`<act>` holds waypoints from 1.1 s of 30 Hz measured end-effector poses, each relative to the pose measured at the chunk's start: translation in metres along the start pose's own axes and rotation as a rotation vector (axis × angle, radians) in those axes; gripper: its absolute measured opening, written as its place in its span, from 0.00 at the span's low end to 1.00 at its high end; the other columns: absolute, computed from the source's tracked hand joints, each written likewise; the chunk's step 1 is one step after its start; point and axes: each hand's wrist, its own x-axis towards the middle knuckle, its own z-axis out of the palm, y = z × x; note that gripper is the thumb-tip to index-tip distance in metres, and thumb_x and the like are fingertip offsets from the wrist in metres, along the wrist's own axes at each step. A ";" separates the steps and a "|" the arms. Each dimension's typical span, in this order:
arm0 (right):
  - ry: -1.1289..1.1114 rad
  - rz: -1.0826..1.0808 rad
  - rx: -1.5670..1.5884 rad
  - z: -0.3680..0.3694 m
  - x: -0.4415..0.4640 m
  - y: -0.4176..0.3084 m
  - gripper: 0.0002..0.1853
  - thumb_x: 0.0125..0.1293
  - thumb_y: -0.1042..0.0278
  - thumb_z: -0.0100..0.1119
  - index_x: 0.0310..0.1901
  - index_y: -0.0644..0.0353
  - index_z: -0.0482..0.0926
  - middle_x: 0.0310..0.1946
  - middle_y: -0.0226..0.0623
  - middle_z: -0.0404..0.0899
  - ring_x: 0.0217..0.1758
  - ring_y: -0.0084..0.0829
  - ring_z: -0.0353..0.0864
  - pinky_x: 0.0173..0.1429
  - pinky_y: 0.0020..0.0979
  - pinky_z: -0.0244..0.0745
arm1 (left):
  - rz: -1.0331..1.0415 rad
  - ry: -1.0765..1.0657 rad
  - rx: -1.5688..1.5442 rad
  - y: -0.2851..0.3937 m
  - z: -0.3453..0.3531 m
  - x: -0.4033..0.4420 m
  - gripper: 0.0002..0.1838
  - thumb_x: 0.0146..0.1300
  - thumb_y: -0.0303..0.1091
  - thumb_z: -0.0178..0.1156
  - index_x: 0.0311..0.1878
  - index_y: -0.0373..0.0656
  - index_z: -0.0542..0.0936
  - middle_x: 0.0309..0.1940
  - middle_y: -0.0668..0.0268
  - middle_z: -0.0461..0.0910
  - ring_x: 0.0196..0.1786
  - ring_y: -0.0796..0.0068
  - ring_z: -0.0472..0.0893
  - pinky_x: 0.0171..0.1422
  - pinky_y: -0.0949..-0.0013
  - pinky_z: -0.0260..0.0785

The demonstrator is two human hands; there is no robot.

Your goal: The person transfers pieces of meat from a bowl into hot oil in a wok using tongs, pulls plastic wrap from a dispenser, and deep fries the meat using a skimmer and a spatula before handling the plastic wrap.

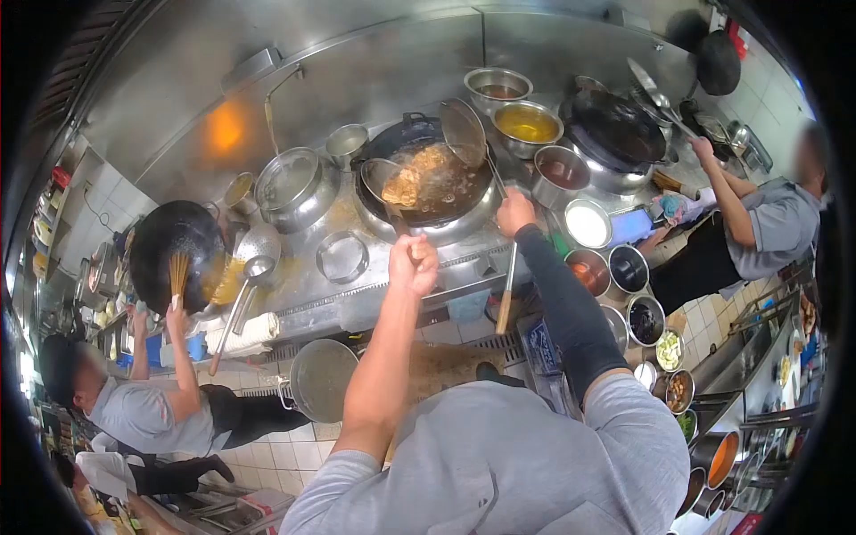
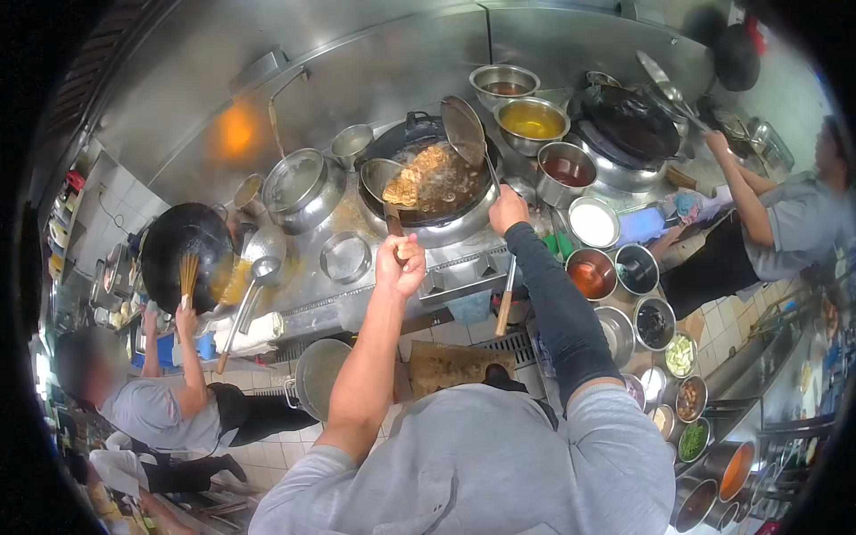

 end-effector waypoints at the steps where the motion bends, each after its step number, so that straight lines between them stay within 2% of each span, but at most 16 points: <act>1: -0.011 0.007 -0.005 0.004 0.004 0.004 0.18 0.60 0.70 0.48 0.51 0.63 0.76 0.39 0.59 0.80 0.47 0.56 0.80 0.53 0.50 0.73 | 0.006 -0.003 0.002 0.002 0.001 0.002 0.06 0.58 0.26 0.52 0.38 0.35 0.70 0.16 0.75 0.64 0.16 0.84 0.63 0.16 0.79 0.50; 5: -0.073 0.041 -0.026 0.018 0.011 0.005 0.16 0.60 0.71 0.49 0.49 0.64 0.76 0.40 0.59 0.80 0.48 0.57 0.79 0.54 0.50 0.73 | -0.001 0.032 -0.047 0.002 0.001 0.001 0.06 0.58 0.25 0.52 0.38 0.35 0.70 0.15 0.76 0.64 0.15 0.84 0.63 0.16 0.79 0.50; 7: -0.003 -0.055 -0.027 0.023 0.010 0.001 0.15 0.60 0.71 0.48 0.47 0.63 0.75 0.40 0.59 0.80 0.48 0.58 0.79 0.53 0.51 0.73 | -0.006 0.042 -0.066 0.002 -0.002 0.001 0.06 0.58 0.25 0.52 0.38 0.35 0.71 0.15 0.76 0.64 0.15 0.84 0.63 0.16 0.79 0.50; 10: -0.005 -0.056 0.012 0.011 0.006 -0.015 0.12 0.58 0.73 0.49 0.44 0.63 0.75 0.37 0.59 0.81 0.46 0.59 0.79 0.53 0.52 0.73 | 0.004 0.008 -0.038 0.001 -0.008 0.001 0.06 0.58 0.25 0.52 0.38 0.35 0.71 0.15 0.76 0.64 0.15 0.84 0.63 0.16 0.78 0.50; 17: -0.031 -0.020 0.034 0.007 -0.001 -0.054 0.13 0.57 0.73 0.52 0.44 0.64 0.74 0.35 0.59 0.81 0.45 0.58 0.80 0.52 0.51 0.74 | -0.003 0.036 0.006 -0.005 -0.016 -0.005 0.04 0.58 0.25 0.53 0.37 0.38 0.72 0.15 0.77 0.64 0.14 0.85 0.62 0.15 0.77 0.50; 20: -0.064 0.012 -0.077 0.016 -0.002 -0.052 0.13 0.57 0.72 0.53 0.45 0.63 0.74 0.36 0.59 0.81 0.45 0.58 0.80 0.52 0.51 0.75 | -0.016 0.011 0.025 -0.004 -0.013 -0.011 0.03 0.59 0.26 0.54 0.36 0.39 0.72 0.14 0.78 0.63 0.14 0.86 0.62 0.15 0.78 0.49; 28: -0.083 -0.024 -0.127 0.016 0.002 -0.037 0.14 0.56 0.72 0.54 0.45 0.65 0.75 0.39 0.60 0.81 0.47 0.57 0.80 0.52 0.50 0.76 | -0.069 -0.040 0.043 0.006 -0.019 -0.016 0.01 0.60 0.26 0.54 0.33 0.40 0.73 0.14 0.79 0.63 0.13 0.87 0.61 0.15 0.78 0.48; 33: -0.076 -0.005 -0.140 0.016 0.000 -0.036 0.14 0.57 0.71 0.54 0.45 0.65 0.76 0.40 0.61 0.80 0.47 0.57 0.80 0.53 0.50 0.75 | -0.148 -0.012 0.072 0.007 -0.016 -0.015 0.05 0.61 0.26 0.54 0.29 0.44 0.71 0.14 0.79 0.62 0.14 0.86 0.59 0.15 0.77 0.48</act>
